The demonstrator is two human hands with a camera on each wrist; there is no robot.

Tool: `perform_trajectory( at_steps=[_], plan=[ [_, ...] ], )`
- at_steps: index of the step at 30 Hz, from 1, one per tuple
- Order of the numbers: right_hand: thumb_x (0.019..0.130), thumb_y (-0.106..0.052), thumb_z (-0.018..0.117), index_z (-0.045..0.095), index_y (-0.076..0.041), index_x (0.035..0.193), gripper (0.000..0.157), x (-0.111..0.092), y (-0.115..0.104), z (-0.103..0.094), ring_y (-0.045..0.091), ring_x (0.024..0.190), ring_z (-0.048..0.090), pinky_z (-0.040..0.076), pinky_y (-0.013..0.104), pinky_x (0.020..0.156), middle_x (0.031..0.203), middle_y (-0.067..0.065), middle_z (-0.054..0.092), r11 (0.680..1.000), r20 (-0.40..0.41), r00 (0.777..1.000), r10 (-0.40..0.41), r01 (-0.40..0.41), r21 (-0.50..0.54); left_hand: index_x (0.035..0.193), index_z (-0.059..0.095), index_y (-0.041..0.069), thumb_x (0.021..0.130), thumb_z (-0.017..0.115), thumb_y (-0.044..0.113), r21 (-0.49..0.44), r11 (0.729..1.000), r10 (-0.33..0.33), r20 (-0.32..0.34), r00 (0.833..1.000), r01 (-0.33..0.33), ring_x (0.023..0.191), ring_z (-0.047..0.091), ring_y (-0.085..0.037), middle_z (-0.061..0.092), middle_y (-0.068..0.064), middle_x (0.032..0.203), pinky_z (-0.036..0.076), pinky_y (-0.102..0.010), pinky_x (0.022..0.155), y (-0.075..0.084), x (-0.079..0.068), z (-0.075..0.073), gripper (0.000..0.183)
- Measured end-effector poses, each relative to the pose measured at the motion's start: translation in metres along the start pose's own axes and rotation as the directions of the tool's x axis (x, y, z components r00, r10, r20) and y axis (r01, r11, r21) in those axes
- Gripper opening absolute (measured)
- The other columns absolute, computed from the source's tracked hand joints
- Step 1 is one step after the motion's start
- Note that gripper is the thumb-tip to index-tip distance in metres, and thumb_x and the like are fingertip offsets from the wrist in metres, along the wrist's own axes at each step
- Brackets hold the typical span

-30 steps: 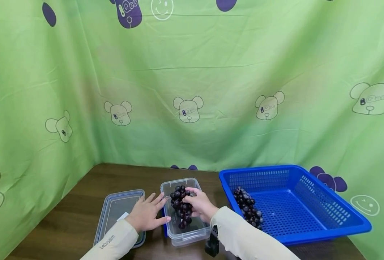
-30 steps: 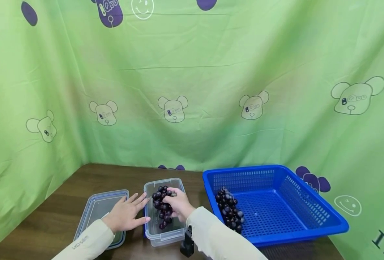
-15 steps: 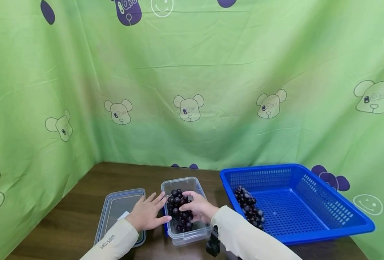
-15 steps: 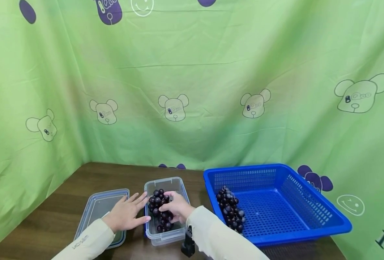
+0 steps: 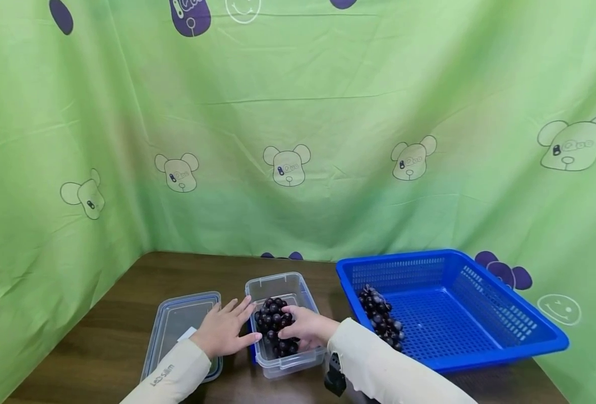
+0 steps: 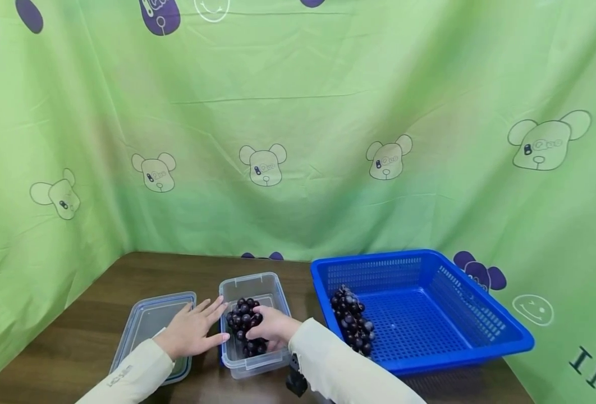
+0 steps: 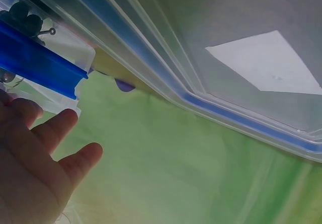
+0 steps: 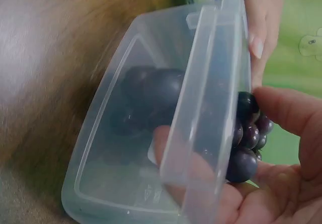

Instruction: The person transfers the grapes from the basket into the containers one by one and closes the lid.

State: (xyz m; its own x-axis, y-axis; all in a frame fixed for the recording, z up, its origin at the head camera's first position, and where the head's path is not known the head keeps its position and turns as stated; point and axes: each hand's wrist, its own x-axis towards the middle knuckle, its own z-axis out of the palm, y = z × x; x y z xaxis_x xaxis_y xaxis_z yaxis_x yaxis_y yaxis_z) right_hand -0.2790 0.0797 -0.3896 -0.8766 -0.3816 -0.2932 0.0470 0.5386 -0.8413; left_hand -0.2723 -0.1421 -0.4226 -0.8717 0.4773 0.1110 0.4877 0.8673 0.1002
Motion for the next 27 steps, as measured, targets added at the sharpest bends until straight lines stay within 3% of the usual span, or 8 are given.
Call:
perform_trajectory(
  at_steps=[2,6,11,13,15,18,21,27],
  plan=[
    [0.083,-0.005,0.068,0.041,-0.001,0.141,0.064,-0.002,-0.001,-0.001,0.038,0.082,0.065,0.055,0.05,0.065,0.129,0.029,0.047,0.999,0.02,1.0,-0.017,0.018,-0.036,0.143,0.045,0.006,0.094,0.043,0.057,0.002,1.0,-0.001,0.0,1.0,0.001,0.129,0.043,-0.041,0.041,-0.013,0.148,0.031,-0.064,0.1,0.0,-0.001,-0.001,0.07],
    [0.085,-0.012,0.067,0.038,-0.004,0.145,0.067,-0.007,-0.004,-0.008,0.032,0.084,0.062,0.054,0.048,0.066,0.134,0.026,0.046,0.989,0.065,0.998,-0.013,0.022,-0.143,0.143,0.046,0.006,0.095,0.043,0.056,-0.006,1.0,-0.005,0.009,1.0,0.005,0.129,0.043,-0.041,0.041,-0.013,0.148,0.031,-0.064,0.1,0.002,-0.003,-0.004,0.07],
    [0.088,-0.028,0.067,0.041,-0.012,0.146,0.066,-0.015,-0.017,-0.03,0.018,0.056,0.054,0.047,0.031,0.049,0.128,0.017,0.055,0.957,0.062,0.998,0.008,0.01,-0.291,0.143,0.045,0.007,0.095,0.044,0.055,-0.016,1.0,-0.012,0.02,1.0,0.013,0.129,0.043,-0.041,0.041,-0.013,0.148,0.031,-0.065,0.1,0.004,-0.004,-0.007,0.068],
    [0.09,-0.03,0.066,0.043,-0.011,0.145,0.062,-0.017,-0.02,-0.045,0.014,0.053,0.048,0.041,0.025,0.045,0.12,0.017,0.059,0.959,0.049,0.999,0.004,0.01,-0.282,0.143,0.045,0.007,0.095,0.044,0.055,-0.018,1.0,-0.009,0.018,1.0,0.009,0.128,0.044,-0.041,0.04,-0.013,0.148,0.031,-0.065,0.099,0.004,-0.004,-0.007,0.069],
    [0.091,-0.032,0.063,0.045,-0.009,0.144,0.06,-0.017,-0.02,-0.064,0.012,0.054,0.051,0.04,0.024,0.045,0.113,0.015,0.062,0.966,0.043,0.999,-0.001,0.012,-0.256,0.144,0.044,0.006,0.095,0.044,0.055,-0.023,1.0,-0.006,0.015,1.0,0.007,0.127,0.045,-0.041,0.04,-0.014,0.148,0.031,-0.065,0.099,0.003,-0.004,-0.006,0.069],
    [0.094,-0.032,0.059,0.041,-0.006,0.145,0.06,-0.019,-0.016,-0.096,0.022,0.071,0.064,0.051,0.032,0.055,0.108,0.016,0.063,0.984,0.08,0.997,0.01,0.004,-0.177,0.144,0.044,0.006,0.094,0.044,0.055,-0.028,1.0,-0.006,0.007,1.0,0.006,0.127,0.045,-0.042,0.039,-0.014,0.149,0.031,-0.064,0.1,0.002,-0.004,-0.005,0.07],
    [0.095,-0.033,0.057,0.036,-0.005,0.147,0.063,-0.022,-0.004,-0.13,0.031,0.082,0.067,0.054,0.038,0.059,0.107,0.015,0.063,0.996,0.127,0.992,0.019,-0.008,-0.088,0.144,0.044,0.007,0.094,0.044,0.056,-0.022,1.0,-0.003,-0.006,1.0,0.003,0.126,0.046,-0.042,0.04,-0.014,0.148,0.031,-0.064,0.1,-0.001,-0.003,-0.003,0.07],
    [0.098,-0.034,0.051,0.023,-0.002,0.151,0.067,-0.032,0.027,-0.183,0.03,0.085,0.066,0.052,0.036,0.061,0.106,0.014,0.061,0.998,0.169,0.985,0.031,-0.04,0.052,0.144,0.044,0.007,0.094,0.043,0.057,-0.016,1.0,0.015,-0.021,1.0,-0.015,0.125,0.047,-0.042,0.04,-0.014,0.148,0.031,-0.064,0.099,-0.004,0.0,0.002,0.071]
  ],
)
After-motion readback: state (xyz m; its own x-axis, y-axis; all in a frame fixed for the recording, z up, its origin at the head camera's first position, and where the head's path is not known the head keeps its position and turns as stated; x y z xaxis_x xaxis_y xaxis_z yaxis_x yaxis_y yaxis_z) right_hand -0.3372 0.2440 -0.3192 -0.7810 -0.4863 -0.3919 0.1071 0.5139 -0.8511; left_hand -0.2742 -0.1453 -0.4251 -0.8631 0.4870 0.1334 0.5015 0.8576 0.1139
